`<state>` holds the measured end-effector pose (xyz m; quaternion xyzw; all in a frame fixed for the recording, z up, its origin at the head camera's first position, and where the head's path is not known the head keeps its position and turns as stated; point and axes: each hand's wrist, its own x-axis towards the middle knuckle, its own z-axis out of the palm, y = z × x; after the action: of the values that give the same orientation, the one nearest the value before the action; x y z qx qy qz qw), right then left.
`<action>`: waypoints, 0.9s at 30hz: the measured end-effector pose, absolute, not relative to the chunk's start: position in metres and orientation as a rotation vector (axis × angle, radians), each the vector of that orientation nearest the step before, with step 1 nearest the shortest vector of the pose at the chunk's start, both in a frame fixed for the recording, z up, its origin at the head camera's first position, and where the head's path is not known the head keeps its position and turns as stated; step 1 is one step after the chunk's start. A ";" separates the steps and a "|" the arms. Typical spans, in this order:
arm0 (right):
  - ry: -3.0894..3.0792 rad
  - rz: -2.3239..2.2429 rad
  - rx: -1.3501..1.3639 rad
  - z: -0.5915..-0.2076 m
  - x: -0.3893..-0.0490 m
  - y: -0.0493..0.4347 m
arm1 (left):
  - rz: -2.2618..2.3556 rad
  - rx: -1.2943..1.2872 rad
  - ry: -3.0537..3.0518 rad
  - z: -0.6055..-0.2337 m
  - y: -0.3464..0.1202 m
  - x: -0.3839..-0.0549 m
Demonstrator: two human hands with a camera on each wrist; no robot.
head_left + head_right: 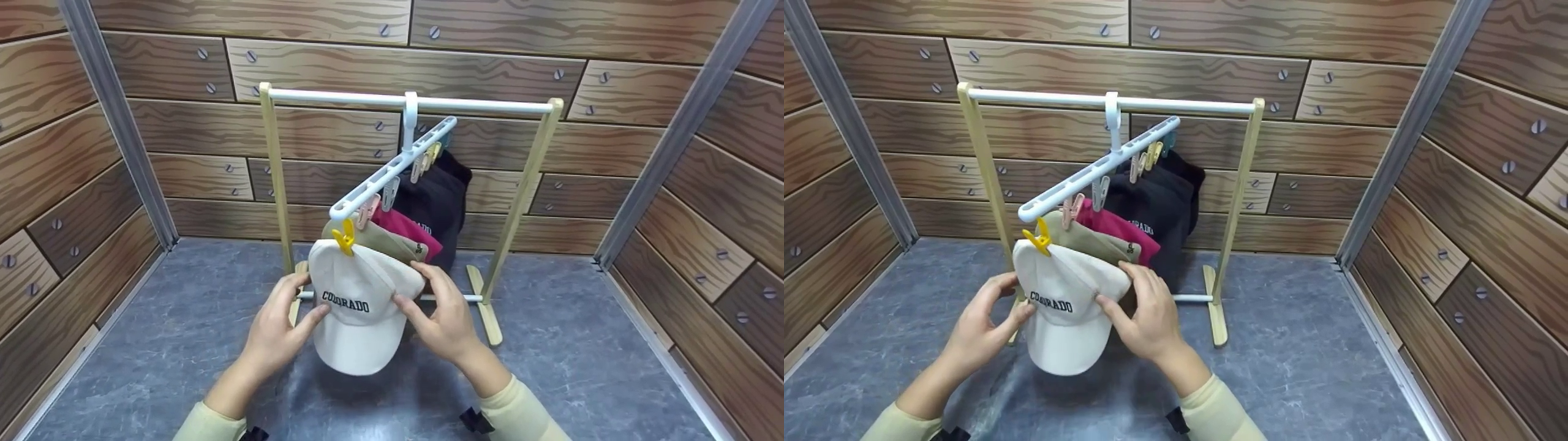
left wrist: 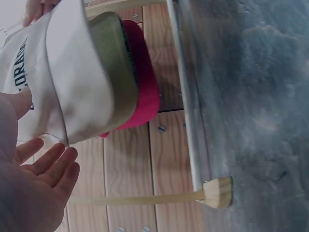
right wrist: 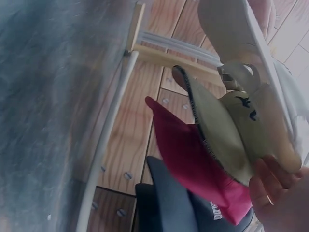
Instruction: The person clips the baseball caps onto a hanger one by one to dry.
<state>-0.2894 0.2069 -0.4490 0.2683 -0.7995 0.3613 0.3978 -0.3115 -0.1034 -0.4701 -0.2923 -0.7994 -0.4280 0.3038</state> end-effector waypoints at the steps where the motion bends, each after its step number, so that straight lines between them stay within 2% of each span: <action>1: -2.028 0.906 0.675 -0.451 -0.289 0.208 | -1.126 -0.777 -2.124 -0.472 -0.104 -0.312; 27: -2.160 0.727 0.688 -0.496 -0.288 0.238 | -1.166 -0.716 -2.324 -0.505 -0.115 -0.320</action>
<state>-0.2883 0.2377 -0.4957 0.2684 -0.8424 0.2837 0.3713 -0.3201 -0.1147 -0.5052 -0.2589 -0.8405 -0.4218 0.2203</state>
